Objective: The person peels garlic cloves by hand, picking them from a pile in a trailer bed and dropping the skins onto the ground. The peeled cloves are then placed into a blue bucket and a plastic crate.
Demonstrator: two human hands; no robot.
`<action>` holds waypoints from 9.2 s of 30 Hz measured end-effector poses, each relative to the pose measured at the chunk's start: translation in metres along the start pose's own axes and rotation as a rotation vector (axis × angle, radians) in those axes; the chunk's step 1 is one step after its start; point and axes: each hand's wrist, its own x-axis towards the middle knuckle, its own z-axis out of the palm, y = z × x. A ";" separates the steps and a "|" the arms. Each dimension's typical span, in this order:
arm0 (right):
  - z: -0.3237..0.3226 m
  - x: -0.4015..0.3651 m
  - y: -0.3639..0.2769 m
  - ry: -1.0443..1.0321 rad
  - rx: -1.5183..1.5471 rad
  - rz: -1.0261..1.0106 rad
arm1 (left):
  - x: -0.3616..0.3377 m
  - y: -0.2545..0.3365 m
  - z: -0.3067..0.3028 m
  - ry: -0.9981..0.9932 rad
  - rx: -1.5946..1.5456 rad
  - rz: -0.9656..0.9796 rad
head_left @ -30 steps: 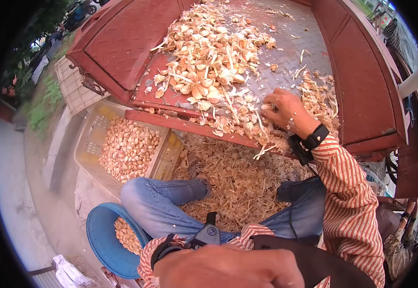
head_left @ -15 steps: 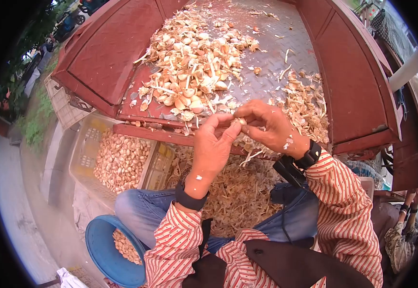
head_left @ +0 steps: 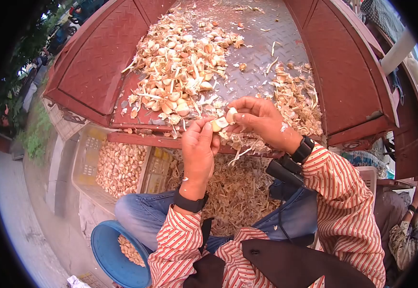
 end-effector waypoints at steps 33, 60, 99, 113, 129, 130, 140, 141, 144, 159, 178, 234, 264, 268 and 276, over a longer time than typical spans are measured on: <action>0.013 -0.004 -0.005 0.060 -0.497 -0.283 | -0.024 0.008 0.017 -0.068 -0.572 -0.313; -0.018 0.065 -0.001 -0.097 -0.674 0.022 | -0.039 0.080 -0.058 0.059 0.610 0.112; 0.022 -0.003 0.003 -0.082 -0.637 -0.389 | -0.023 0.001 0.000 -0.085 -0.390 -0.197; 0.020 0.059 -0.007 -0.033 -1.338 -0.326 | -0.131 0.112 0.068 -1.016 -0.819 0.036; 0.009 0.056 -0.021 -0.097 -1.588 -0.296 | -0.124 0.111 0.053 -1.053 -0.690 0.214; 0.016 0.064 -0.019 -0.114 -1.529 -0.381 | -0.122 0.115 0.046 -1.004 -0.625 0.222; 0.044 0.119 0.020 -0.285 -1.438 -0.495 | -0.095 0.174 -0.241 0.799 1.763 0.455; 0.037 0.115 0.019 -0.281 -1.438 -0.467 | -0.115 0.181 -0.250 0.846 1.634 0.260; 0.016 0.102 0.019 -0.200 -1.427 -0.435 | -0.199 0.190 -0.300 0.924 1.508 -0.171; 0.036 0.014 -0.016 -0.103 -0.223 0.103 | -0.020 0.054 -0.026 -0.046 0.401 0.000; -0.010 0.004 -0.009 -0.247 -0.082 0.053 | -0.014 0.004 -0.005 -0.127 -0.224 -0.087; -0.050 0.035 0.013 0.020 -1.295 -0.247 | 0.087 0.014 0.008 -0.119 1.037 0.298; -0.044 0.003 -0.016 0.187 -1.450 -0.231 | 0.009 0.017 0.003 -0.162 -0.489 -0.089; -0.047 0.011 -0.012 0.180 -1.576 -0.276 | 0.005 0.083 -0.095 0.199 -0.046 0.297; -0.033 0.056 0.027 -0.087 -1.327 -0.326 | -0.004 0.109 -0.107 0.335 0.773 0.320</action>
